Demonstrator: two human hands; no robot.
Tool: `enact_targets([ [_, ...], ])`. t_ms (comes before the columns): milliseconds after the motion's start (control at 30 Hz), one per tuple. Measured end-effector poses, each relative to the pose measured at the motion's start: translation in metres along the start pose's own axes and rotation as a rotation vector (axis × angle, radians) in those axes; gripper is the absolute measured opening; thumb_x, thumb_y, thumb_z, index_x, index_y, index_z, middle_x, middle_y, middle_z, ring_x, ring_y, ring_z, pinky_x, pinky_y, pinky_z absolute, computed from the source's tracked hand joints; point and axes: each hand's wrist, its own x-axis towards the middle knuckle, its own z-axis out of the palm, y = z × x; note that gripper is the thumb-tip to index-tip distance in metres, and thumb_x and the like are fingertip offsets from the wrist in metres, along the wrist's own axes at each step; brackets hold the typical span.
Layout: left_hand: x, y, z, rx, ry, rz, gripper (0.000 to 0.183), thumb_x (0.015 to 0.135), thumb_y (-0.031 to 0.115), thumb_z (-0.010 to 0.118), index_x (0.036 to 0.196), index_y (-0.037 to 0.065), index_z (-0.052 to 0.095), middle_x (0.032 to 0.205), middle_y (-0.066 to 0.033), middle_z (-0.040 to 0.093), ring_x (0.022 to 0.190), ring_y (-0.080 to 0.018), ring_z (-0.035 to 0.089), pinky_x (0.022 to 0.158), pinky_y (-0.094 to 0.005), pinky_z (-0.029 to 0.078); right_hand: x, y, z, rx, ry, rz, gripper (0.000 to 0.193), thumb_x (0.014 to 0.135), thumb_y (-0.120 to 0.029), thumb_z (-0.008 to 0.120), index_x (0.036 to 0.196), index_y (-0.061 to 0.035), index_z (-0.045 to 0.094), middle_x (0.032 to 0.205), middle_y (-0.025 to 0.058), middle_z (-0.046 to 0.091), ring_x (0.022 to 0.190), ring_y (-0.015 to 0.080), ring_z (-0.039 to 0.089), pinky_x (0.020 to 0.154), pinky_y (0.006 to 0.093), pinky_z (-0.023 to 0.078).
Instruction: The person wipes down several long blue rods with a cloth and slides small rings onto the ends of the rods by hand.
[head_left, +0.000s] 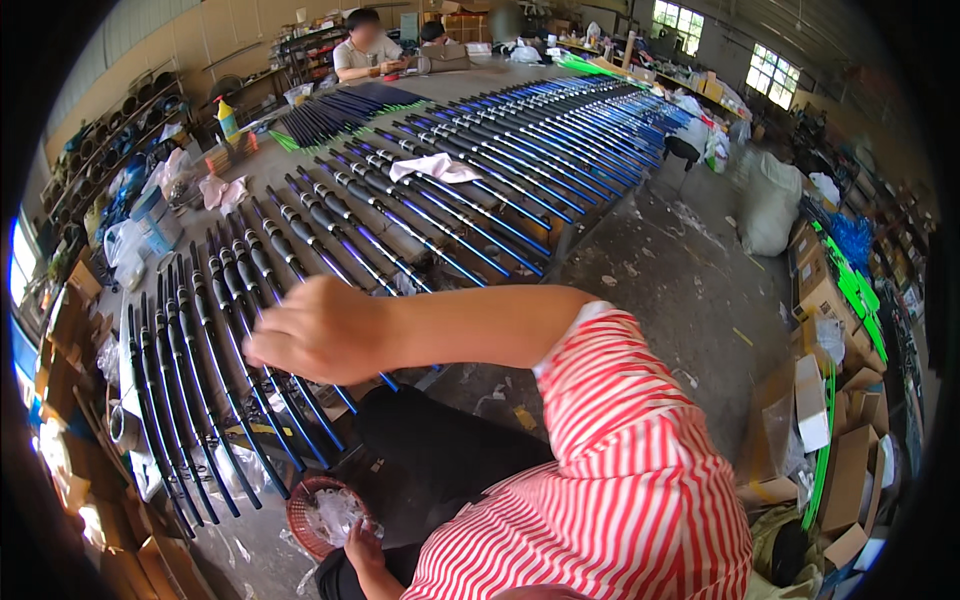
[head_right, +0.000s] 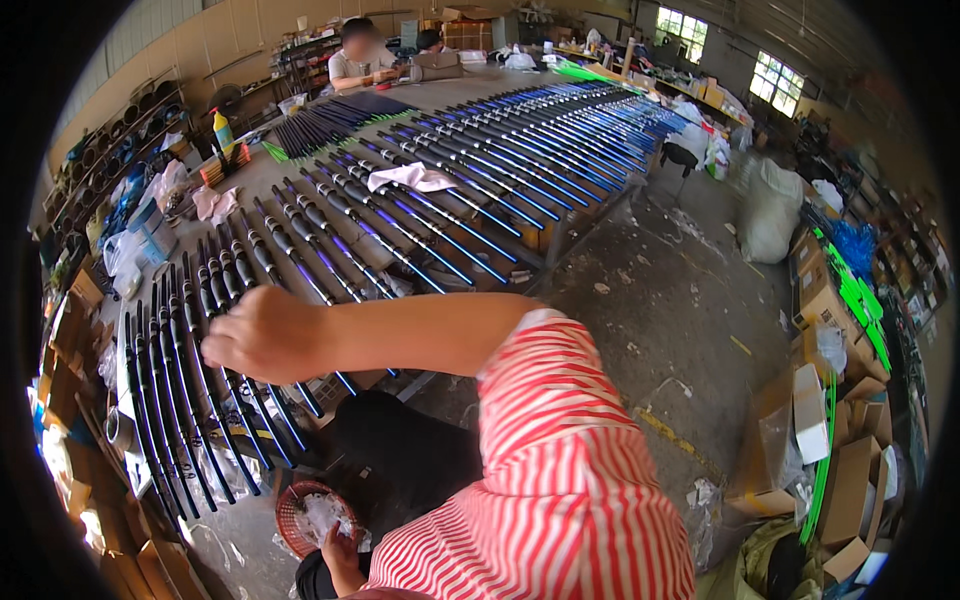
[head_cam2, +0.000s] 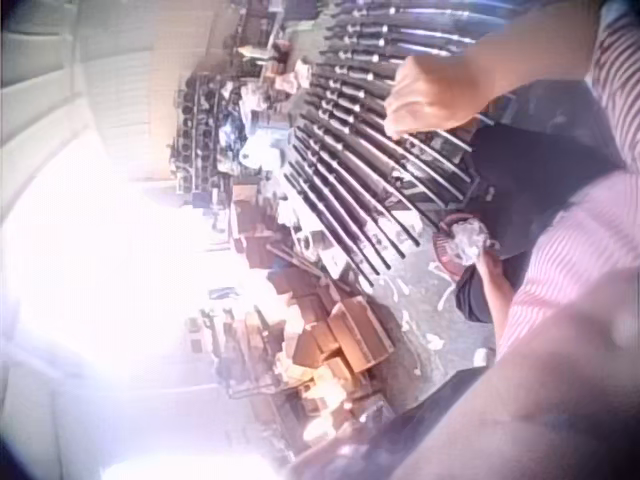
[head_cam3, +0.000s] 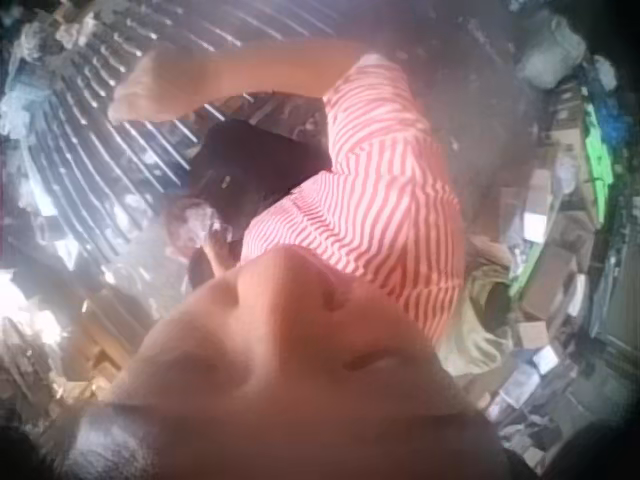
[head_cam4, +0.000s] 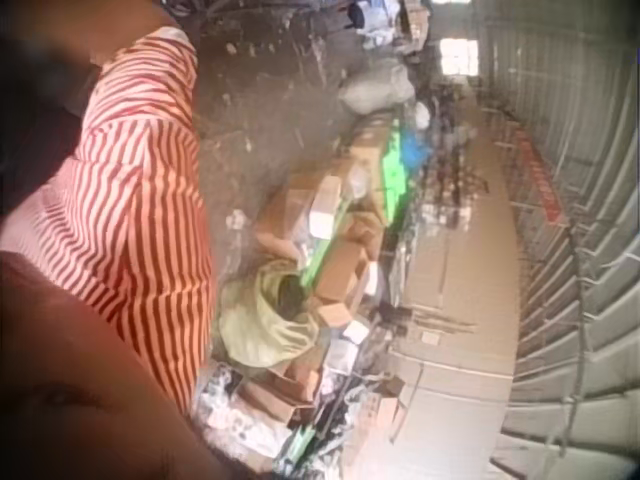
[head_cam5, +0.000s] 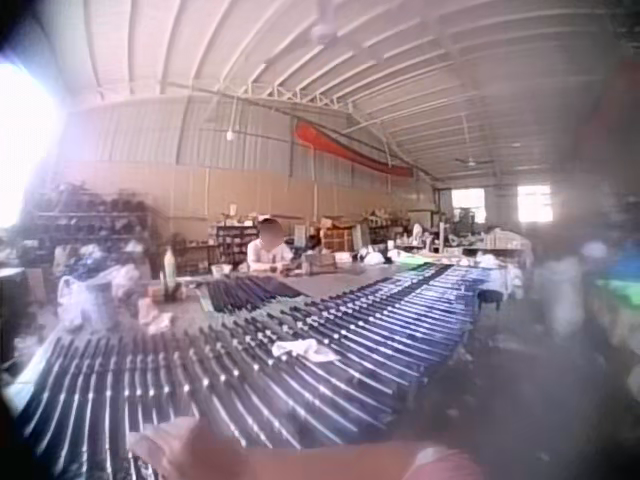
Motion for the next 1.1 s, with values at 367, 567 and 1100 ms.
enact_targets([
  [367, 0.018, -0.003, 0.066, 0.435, -0.238, 0.048, 0.021, 0.080, 0.019, 0.057, 0.091, 0.001, 0.059, 0.052, 0.0011, 0.045, 0.037, -0.0083, 0.037, 0.033, -0.0226, 0.028, -0.140, -0.108, -0.058, 0.370, -0.388, 0.315, 0.029, 0.066, -0.016, 0.068, 0.053, -0.0096, 0.044, 0.046, 0.0014, 0.040, 0.038, 0.0164, 0.042, 0.036, 0.0276, 0.031],
  [567, -0.001, -0.003, 0.043, 0.532, -0.103, 0.141, 0.021, 0.080, 0.018, 0.057, 0.092, 0.001, 0.060, 0.054, -0.0021, 0.050, 0.040, -0.0086, 0.041, 0.036, -0.0237, 0.032, -0.147, -0.134, 0.034, 0.664, -0.489, 0.356, 0.026, 0.073, -0.019, 0.063, 0.053, -0.0080, 0.048, 0.051, 0.0060, 0.050, 0.045, 0.0221, 0.051, 0.042, 0.0306, 0.039],
  [1100, -0.048, -0.020, -0.026, 0.702, 0.334, 0.370, 0.011, 0.062, 0.010, 0.052, 0.055, 0.002, 0.052, 0.048, -0.0100, 0.049, 0.042, -0.0189, 0.050, 0.042, -0.0336, 0.040, -0.189, -0.241, 0.210, 0.921, -1.395, 0.019, 0.017, 0.067, -0.024, 0.067, 0.071, -0.0089, 0.062, 0.071, 0.0109, 0.061, 0.070, 0.0281, 0.059, 0.065, 0.0374, 0.046],
])
